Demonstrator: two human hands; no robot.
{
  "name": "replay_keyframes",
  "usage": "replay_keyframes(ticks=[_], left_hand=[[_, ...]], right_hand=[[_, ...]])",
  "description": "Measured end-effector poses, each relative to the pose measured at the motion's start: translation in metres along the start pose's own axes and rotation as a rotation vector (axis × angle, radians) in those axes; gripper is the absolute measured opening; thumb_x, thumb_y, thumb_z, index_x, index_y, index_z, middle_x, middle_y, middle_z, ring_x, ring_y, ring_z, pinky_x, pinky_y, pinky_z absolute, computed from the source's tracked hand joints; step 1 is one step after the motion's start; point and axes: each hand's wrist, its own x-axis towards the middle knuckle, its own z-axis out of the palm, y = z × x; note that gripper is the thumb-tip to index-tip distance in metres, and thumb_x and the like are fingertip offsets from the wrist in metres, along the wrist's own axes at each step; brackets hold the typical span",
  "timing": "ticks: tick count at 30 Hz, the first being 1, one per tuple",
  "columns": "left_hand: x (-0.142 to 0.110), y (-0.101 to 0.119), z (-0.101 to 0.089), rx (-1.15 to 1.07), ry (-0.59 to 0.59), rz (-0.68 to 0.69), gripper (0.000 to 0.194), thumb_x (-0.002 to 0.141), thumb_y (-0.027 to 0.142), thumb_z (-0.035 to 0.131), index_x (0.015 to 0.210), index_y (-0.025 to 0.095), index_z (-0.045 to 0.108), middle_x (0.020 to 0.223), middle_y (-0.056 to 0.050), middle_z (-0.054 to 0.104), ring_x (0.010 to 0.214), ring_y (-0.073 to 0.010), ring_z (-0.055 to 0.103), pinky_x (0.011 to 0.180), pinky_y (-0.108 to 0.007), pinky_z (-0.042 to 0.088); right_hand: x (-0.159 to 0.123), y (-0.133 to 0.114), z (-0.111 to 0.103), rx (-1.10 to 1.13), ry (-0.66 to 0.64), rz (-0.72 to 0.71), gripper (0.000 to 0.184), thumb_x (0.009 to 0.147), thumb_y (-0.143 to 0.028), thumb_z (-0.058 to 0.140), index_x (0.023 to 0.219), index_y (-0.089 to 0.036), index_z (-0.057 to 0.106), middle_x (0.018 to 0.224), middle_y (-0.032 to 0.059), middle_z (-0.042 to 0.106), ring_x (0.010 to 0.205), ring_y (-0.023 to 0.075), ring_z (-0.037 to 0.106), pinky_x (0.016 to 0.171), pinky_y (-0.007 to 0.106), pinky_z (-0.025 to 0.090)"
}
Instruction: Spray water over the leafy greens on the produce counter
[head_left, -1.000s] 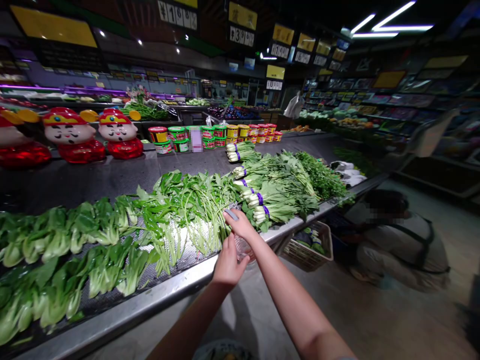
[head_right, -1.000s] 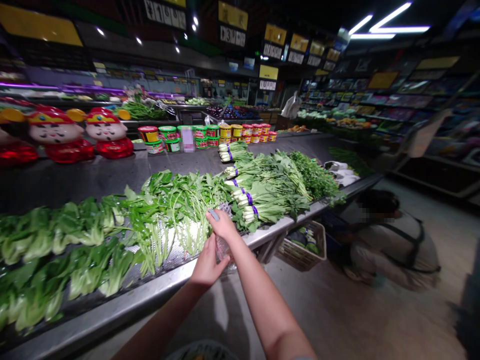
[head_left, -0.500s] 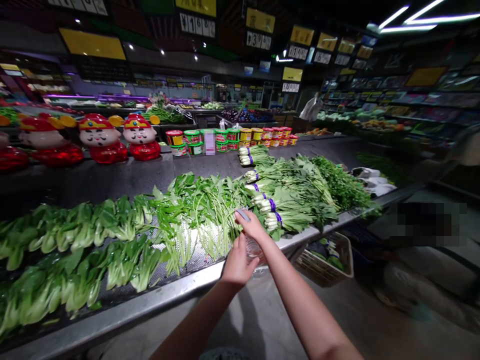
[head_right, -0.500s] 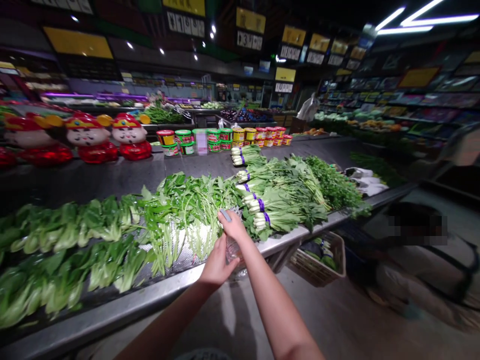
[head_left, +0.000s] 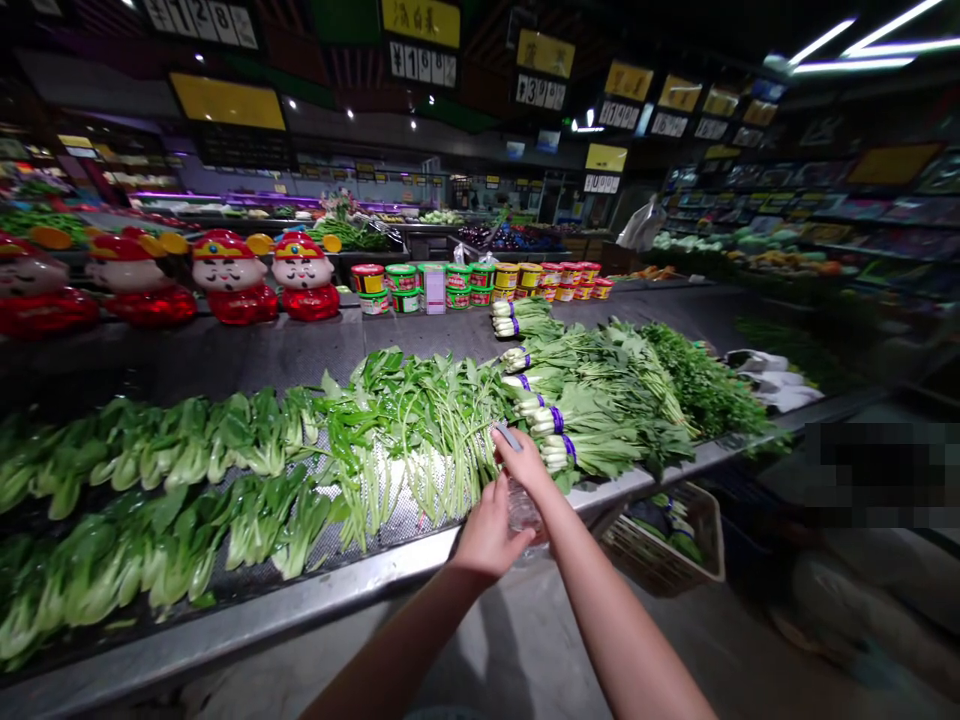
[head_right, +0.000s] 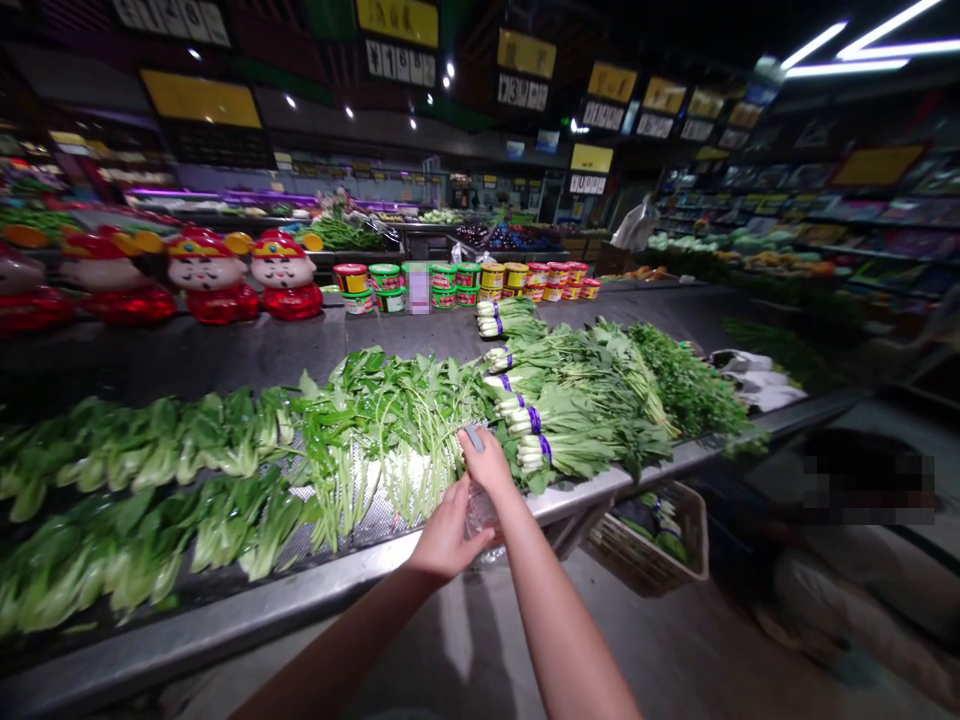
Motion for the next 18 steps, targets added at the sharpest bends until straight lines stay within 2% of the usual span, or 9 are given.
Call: replay_keyframes(ticks=[6,12,18], left_hand=[[-0.009,0.002,0.007,0.013,-0.041,-0.022,0.082,0.074,0.035,0.058,0.14,0.005,0.019,0.141,-0.023,0.032,0.129,-0.0328,0.036,0.106,-0.042,0.034],[-0.026,0.007,0.011,0.021,-0.082,-0.055,0.081,0.076,0.036,0.056,0.14,0.007,0.018,0.141,-0.021,0.032,0.128,-0.0305,0.037,0.107,-0.04,0.032],[-0.046,0.011,0.014,0.007,-0.079,-0.058,0.083,0.074,0.033,0.058,0.141,0.005,0.016,0.139,-0.019,0.036,0.126,-0.0284,0.038,0.108,-0.037,0.031]], right_hand=[[-0.012,0.001,-0.004,0.032,-0.035,0.031,0.041,0.084,-0.054,0.041,0.069,-0.019,0.056,0.069,0.004,0.064,0.067,0.0189,0.058,0.065,0.03,0.042],[-0.032,-0.002,-0.004,0.024,-0.042,0.055,0.04,0.085,-0.053,0.04,0.069,-0.019,0.057,0.066,0.0032,0.062,0.065,0.0186,0.056,0.064,0.03,0.042],[-0.052,0.0,0.001,0.02,-0.03,0.062,0.041,0.084,-0.052,0.042,0.059,-0.021,0.05,0.057,0.001,0.056,0.058,0.0172,0.053,0.06,0.029,0.04]])
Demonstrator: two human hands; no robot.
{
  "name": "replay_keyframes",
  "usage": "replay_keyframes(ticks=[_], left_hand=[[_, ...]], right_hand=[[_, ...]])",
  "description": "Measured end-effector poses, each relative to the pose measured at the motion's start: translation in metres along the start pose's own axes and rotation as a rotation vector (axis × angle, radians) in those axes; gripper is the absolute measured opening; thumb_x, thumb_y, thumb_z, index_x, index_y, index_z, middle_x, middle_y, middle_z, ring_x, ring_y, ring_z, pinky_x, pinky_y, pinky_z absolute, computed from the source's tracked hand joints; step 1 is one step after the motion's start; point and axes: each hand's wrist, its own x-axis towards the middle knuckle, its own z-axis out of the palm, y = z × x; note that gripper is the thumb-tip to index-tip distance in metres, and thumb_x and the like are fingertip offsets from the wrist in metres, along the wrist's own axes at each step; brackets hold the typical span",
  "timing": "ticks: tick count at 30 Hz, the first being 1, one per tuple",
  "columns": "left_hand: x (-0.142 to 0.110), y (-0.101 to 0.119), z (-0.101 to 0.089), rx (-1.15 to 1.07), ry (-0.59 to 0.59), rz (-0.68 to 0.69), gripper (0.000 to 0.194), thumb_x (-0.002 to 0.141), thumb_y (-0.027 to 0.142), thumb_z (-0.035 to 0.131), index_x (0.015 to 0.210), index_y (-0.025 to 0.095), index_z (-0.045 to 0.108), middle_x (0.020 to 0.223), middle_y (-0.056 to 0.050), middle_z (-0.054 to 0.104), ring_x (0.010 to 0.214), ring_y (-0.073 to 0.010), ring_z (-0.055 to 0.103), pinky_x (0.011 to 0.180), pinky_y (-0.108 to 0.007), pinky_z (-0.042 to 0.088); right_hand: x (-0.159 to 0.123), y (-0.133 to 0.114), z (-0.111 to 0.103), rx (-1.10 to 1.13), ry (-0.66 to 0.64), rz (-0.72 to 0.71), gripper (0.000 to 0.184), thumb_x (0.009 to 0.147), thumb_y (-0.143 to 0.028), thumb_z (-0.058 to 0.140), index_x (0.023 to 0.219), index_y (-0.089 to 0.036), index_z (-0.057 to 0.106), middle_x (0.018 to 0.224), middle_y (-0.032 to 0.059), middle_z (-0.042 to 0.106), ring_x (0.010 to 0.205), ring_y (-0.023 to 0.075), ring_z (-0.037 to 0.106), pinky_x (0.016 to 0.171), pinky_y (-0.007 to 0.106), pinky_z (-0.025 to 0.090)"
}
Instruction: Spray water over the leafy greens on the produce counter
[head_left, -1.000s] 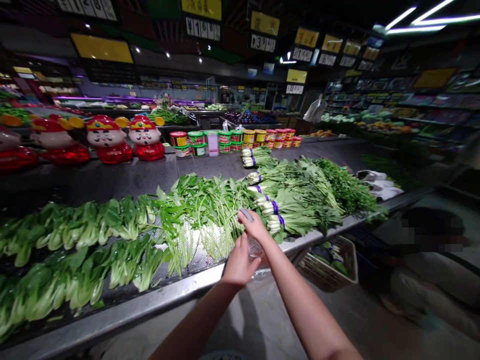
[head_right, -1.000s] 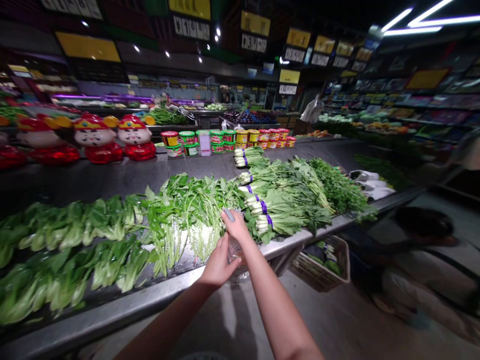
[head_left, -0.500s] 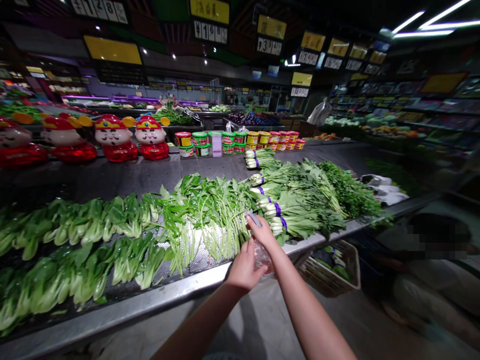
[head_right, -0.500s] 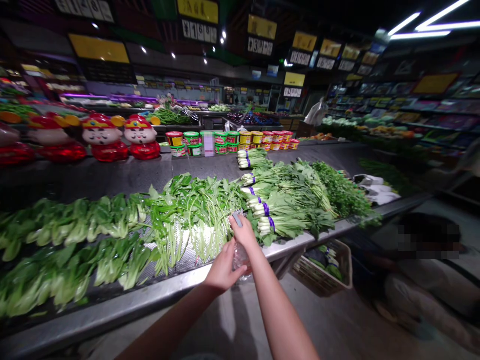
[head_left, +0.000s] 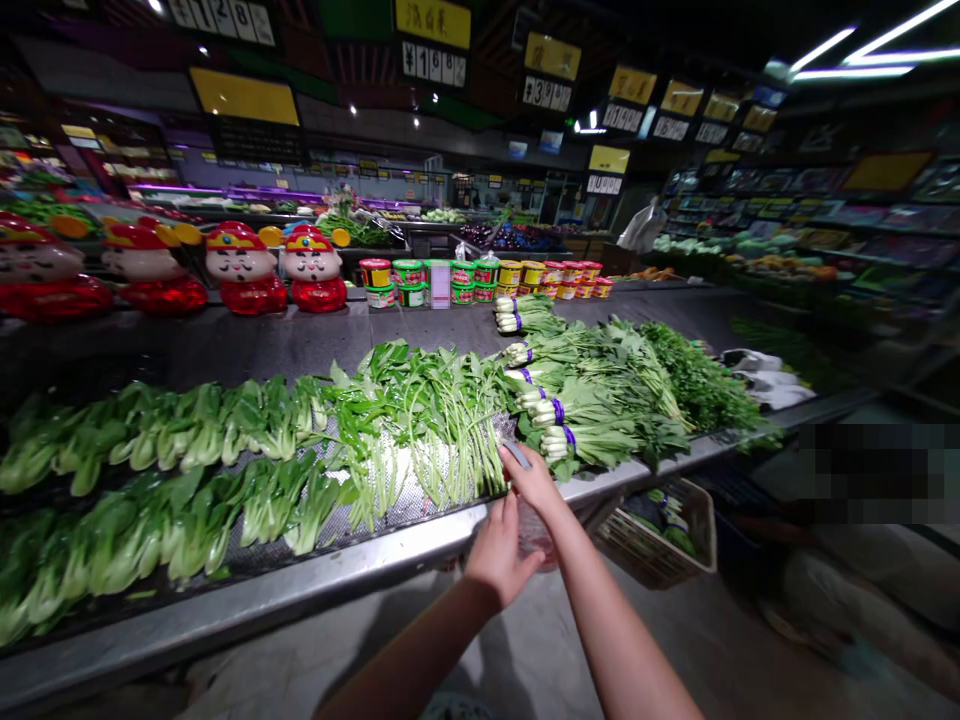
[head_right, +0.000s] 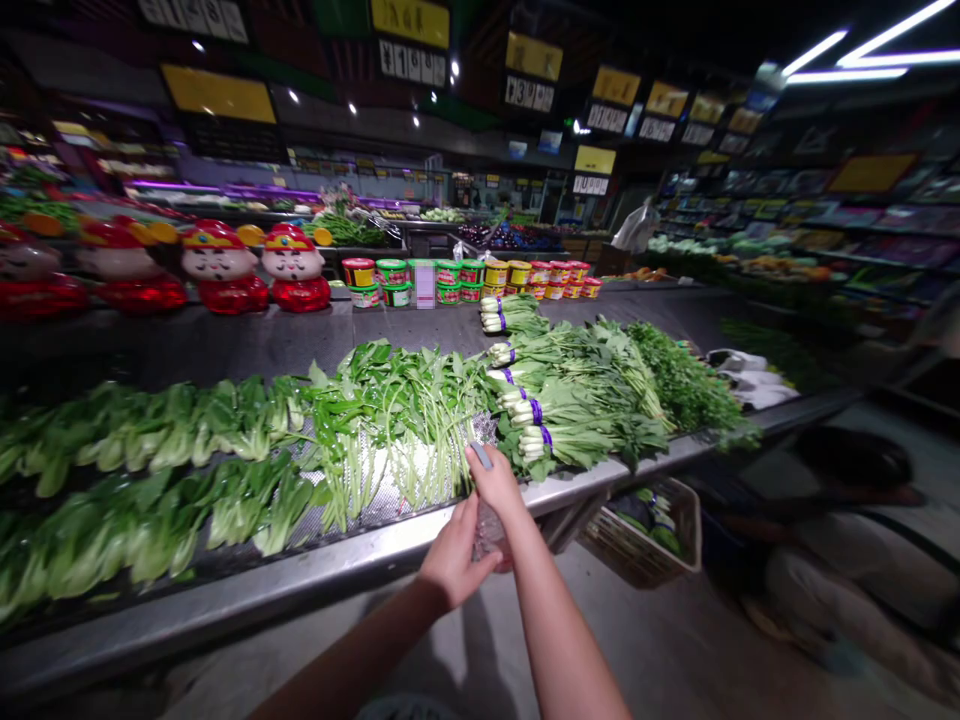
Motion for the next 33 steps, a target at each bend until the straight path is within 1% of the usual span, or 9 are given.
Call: replay_keyframes(ticks=[3,8,12,17,21,26,30,33], left_hand=[[-0.011,0.002,0.001,-0.017,-0.024,-0.004,0.083,0.074,0.033,0.058,0.141,0.005,0.018,0.14,-0.019,0.035,0.126,-0.0288,0.037,0.108,-0.037,0.031],[-0.031,0.007,0.003,-0.041,-0.067,-0.04,0.084,0.073,0.031,0.058,0.142,0.007,0.016,0.141,-0.018,0.034,0.126,-0.0296,0.039,0.108,-0.037,0.031],[-0.045,0.005,0.008,-0.057,-0.093,-0.068,0.084,0.073,0.03,0.058,0.142,0.009,0.016,0.143,-0.016,0.031,0.127,-0.0294,0.037,0.108,-0.036,0.03],[-0.057,0.001,0.014,-0.089,-0.101,-0.049,0.086,0.072,0.028,0.06,0.143,0.01,0.015,0.141,-0.016,0.034,0.124,-0.0284,0.041,0.107,-0.034,0.031],[-0.065,0.001,0.02,-0.122,-0.105,-0.053,0.085,0.07,0.028,0.061,0.142,0.012,0.018,0.137,-0.015,0.039,0.122,-0.0283,0.043,0.105,-0.034,0.034],[-0.072,-0.001,0.027,-0.149,-0.109,-0.057,0.084,0.07,0.027,0.061,0.141,0.012,0.02,0.135,-0.015,0.041,0.119,-0.0277,0.045,0.104,-0.033,0.035],[-0.074,-0.004,0.027,-0.149,-0.101,-0.05,0.084,0.071,0.029,0.061,0.142,0.013,0.019,0.138,-0.014,0.038,0.122,-0.0268,0.043,0.106,-0.033,0.033],[-0.074,-0.004,0.02,-0.128,-0.084,-0.056,0.083,0.072,0.029,0.06,0.142,0.013,0.018,0.139,-0.013,0.037,0.124,-0.0264,0.041,0.107,-0.032,0.031]], right_hand=[[-0.01,0.002,0.001,0.014,0.004,0.0,0.041,0.083,-0.052,0.044,0.058,-0.021,0.049,0.057,0.0016,0.057,0.057,0.0172,0.053,0.058,0.029,0.04],[-0.031,0.005,0.002,0.05,-0.029,0.02,0.041,0.083,-0.053,0.044,0.064,-0.02,0.055,0.065,0.004,0.062,0.062,0.0182,0.055,0.059,0.028,0.041],[-0.046,0.007,0.006,0.062,-0.035,0.033,0.043,0.083,-0.054,0.043,0.06,-0.019,0.055,0.062,0.0036,0.06,0.061,0.0181,0.055,0.06,0.028,0.041],[-0.062,0.012,0.011,0.01,-0.003,0.061,0.043,0.084,-0.054,0.042,0.06,-0.02,0.055,0.063,0.0038,0.061,0.064,0.019,0.056,0.064,0.029,0.042],[-0.073,0.018,0.014,-0.013,0.01,0.08,0.042,0.085,-0.053,0.042,0.059,-0.022,0.052,0.062,0.0031,0.059,0.064,0.019,0.055,0.064,0.029,0.042],[-0.083,0.022,0.015,-0.029,0.014,0.091,0.038,0.084,-0.051,0.043,0.063,-0.022,0.053,0.063,0.0026,0.06,0.065,0.0195,0.056,0.064,0.029,0.042],[-0.085,0.017,0.015,-0.036,0.004,0.098,0.039,0.084,-0.052,0.043,0.062,-0.022,0.053,0.064,0.0029,0.06,0.066,0.0197,0.056,0.064,0.03,0.042],[-0.082,0.006,0.016,-0.012,-0.002,0.082,0.039,0.084,-0.052,0.042,0.065,-0.021,0.055,0.066,0.0035,0.062,0.067,0.0198,0.057,0.066,0.03,0.043]])
